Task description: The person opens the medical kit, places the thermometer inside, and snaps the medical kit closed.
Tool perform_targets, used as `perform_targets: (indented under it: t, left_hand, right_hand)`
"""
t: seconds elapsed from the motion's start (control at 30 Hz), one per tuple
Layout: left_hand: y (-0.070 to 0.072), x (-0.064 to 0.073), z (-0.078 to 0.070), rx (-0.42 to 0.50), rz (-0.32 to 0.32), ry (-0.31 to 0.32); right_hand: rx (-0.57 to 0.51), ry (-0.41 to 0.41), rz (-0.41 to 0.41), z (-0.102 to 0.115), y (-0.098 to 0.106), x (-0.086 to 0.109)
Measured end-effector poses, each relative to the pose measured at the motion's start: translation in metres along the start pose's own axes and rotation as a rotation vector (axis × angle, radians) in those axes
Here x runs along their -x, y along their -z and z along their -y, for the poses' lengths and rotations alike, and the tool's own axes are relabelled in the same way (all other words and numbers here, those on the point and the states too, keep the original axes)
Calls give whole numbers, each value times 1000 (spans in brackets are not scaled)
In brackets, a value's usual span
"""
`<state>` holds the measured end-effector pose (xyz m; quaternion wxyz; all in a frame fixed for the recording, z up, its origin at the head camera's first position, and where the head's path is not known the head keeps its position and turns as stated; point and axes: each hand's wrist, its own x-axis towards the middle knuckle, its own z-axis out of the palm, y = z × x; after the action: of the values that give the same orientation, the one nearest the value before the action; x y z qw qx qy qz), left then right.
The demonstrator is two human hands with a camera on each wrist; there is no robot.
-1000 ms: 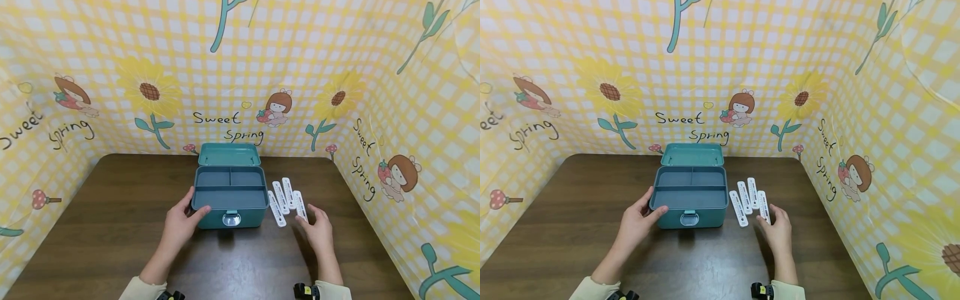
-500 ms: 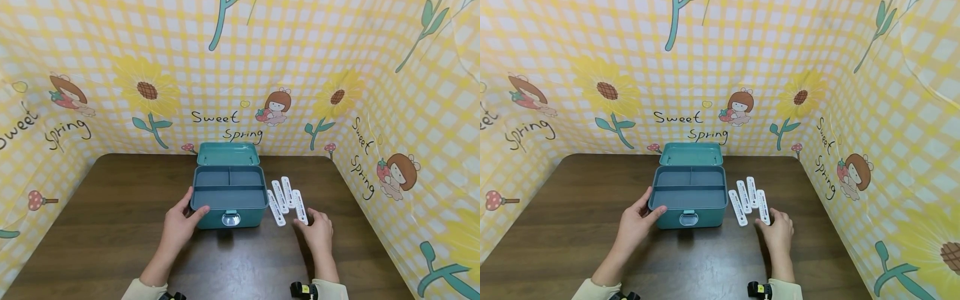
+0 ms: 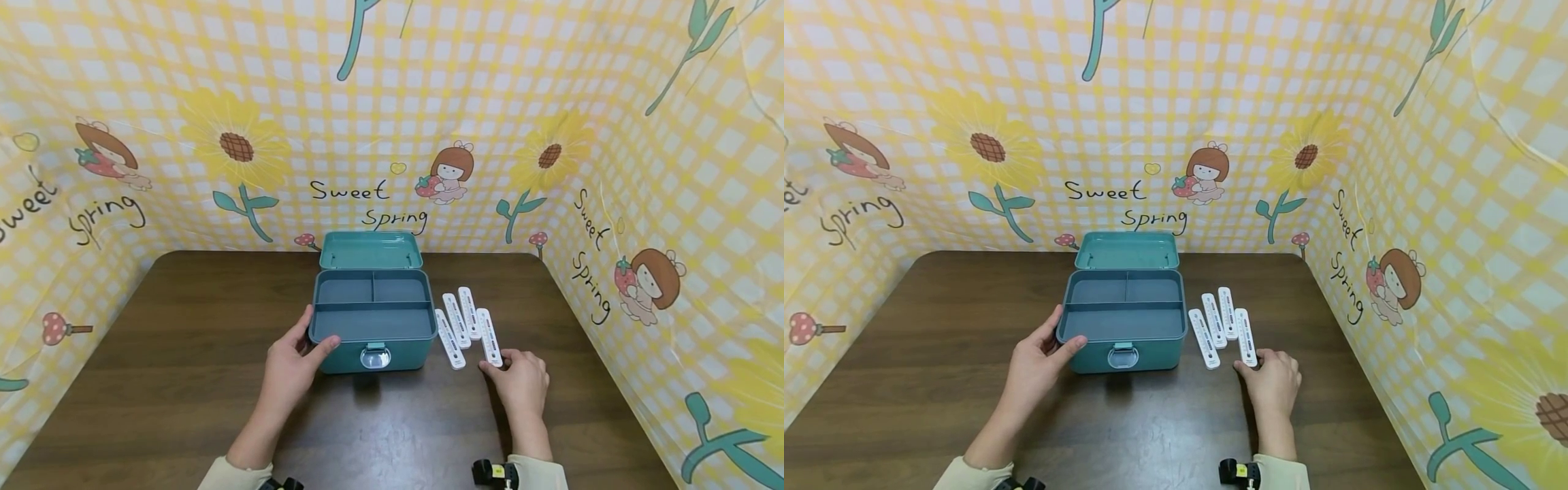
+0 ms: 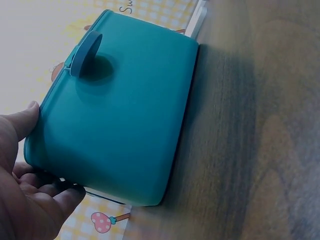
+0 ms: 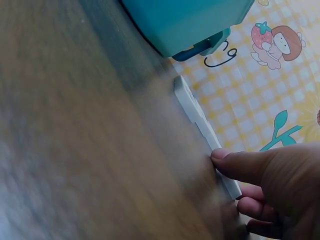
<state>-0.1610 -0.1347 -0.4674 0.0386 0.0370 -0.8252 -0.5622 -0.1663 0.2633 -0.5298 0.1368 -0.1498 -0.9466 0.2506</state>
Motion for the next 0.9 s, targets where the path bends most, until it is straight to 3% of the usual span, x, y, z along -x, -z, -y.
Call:
perform_targets:
  t: [0.23,0.57,0.9]
  left_hand:
    - [1,0,-1,2,-3,-5]
    - [0,0,4,10,-5,-32]
    - [0,1,2,15,-5,-37]
  right_hand:
    - [-21,-31,-42,1,-2,-2]
    - [-191,-136,-176,0,-4,-1]
    - [-442,-85,-204,5,5,-5]
